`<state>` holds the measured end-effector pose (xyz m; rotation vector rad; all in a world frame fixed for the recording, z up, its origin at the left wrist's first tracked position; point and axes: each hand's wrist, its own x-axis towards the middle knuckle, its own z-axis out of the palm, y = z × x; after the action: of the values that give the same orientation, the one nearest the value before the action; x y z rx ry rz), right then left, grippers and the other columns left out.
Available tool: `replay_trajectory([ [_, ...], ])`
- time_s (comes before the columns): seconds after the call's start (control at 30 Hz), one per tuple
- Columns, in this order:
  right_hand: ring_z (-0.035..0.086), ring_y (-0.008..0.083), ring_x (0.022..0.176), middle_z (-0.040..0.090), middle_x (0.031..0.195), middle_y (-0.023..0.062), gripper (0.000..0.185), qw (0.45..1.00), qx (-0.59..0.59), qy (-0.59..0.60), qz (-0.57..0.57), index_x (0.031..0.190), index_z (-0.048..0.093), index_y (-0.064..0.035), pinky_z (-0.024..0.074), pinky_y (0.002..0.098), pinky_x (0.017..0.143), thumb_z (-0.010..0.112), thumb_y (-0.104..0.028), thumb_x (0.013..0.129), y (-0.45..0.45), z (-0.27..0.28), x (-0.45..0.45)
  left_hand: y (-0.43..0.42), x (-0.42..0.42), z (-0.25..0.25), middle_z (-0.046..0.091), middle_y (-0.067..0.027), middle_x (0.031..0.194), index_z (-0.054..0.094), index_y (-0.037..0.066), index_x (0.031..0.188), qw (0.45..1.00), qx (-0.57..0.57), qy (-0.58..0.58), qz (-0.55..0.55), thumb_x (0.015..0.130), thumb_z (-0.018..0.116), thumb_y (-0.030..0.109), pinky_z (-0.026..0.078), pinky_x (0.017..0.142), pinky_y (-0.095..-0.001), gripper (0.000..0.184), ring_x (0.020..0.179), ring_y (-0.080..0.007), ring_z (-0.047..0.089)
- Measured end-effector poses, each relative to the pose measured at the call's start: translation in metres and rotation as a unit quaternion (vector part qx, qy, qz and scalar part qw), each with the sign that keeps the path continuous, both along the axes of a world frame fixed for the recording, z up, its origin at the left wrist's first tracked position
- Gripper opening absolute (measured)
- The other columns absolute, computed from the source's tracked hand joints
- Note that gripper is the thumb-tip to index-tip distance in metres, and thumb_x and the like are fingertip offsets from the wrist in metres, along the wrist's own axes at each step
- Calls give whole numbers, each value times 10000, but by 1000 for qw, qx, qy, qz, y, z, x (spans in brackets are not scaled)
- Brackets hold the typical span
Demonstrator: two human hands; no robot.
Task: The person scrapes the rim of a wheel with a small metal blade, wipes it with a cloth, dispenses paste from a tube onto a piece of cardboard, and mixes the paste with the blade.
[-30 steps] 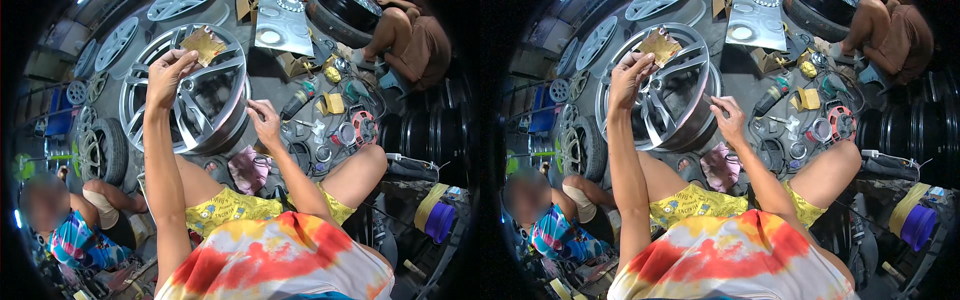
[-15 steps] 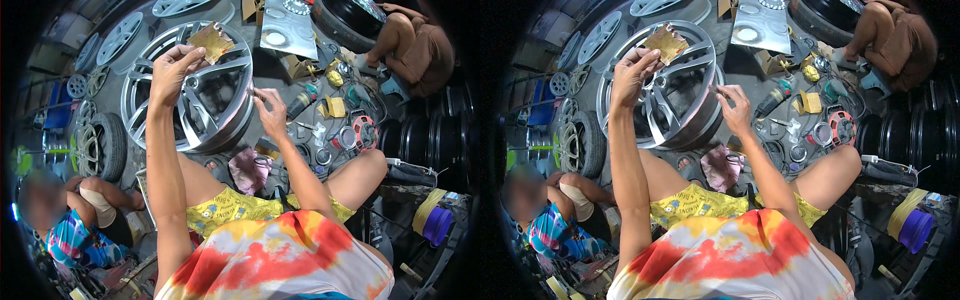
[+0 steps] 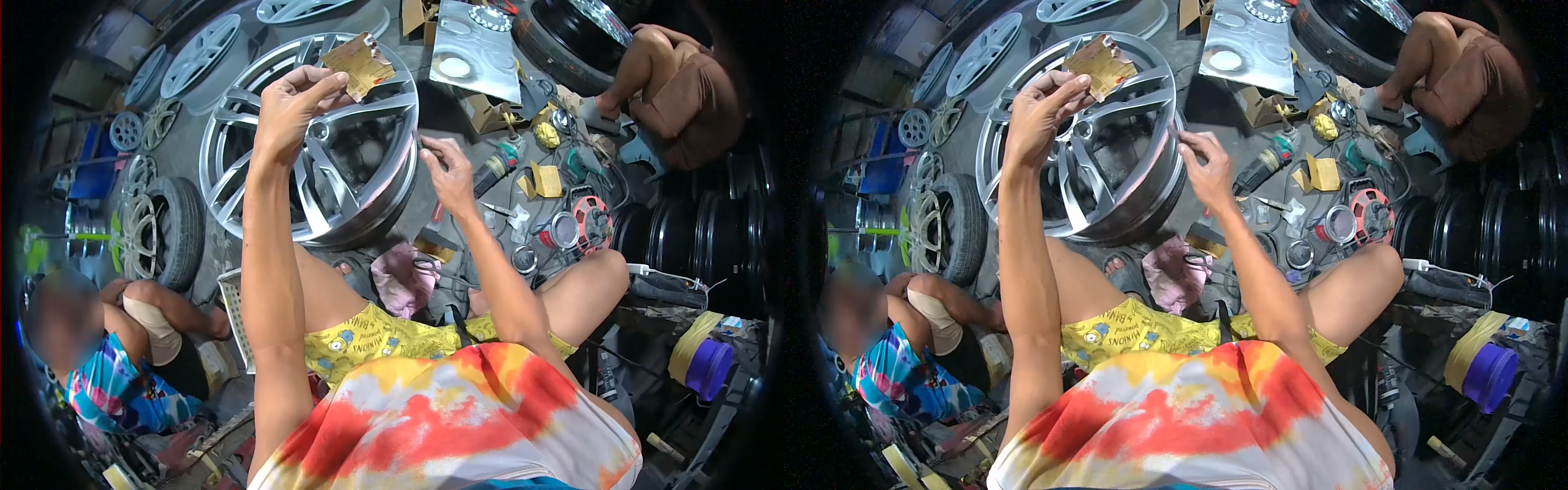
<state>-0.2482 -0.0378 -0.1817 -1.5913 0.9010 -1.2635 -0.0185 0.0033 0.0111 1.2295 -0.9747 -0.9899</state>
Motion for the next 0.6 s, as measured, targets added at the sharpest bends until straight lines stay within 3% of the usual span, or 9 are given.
replay_trajectory([
  [0.27, 661, 165, 966, 661, 1039, 79, 236, 997, 45, -53, 18, 1141, 701, -2, 523, 287, 867, 698, -94, 924, 51, -19, 5, -1, 1, -2, 598, 20, 714, 655, 28, 883, 1000, -3, -19, 4, 921, 743, 127, 579, 823, -274, 137, 689, -58, 611],
  [0.43, 623, 135, 930, 645, 1018, 48, 245, 996, 48, -73, -21, 1159, 700, -27, 498, 270, 821, 707, -110, 929, 44, -8, 17, -2, -4, 0, 534, 44, 680, 672, 26, 880, 1000, -1, 1, 25, 912, 752, 123, 578, 817, -272, 130, 609, -39, 516],
  [0.6, 629, 137, 918, 657, 973, 47, 225, 997, 53, -53, -33, 1126, 711, -40, 492, 272, 807, 713, -117, 915, 63, -15, 20, -2, 5, -7, 633, 5, 747, 682, 24, 889, 1000, -13, -2, 1, 902, 762, 119, 568, 791, -247, 125, 682, -52, 613],
])
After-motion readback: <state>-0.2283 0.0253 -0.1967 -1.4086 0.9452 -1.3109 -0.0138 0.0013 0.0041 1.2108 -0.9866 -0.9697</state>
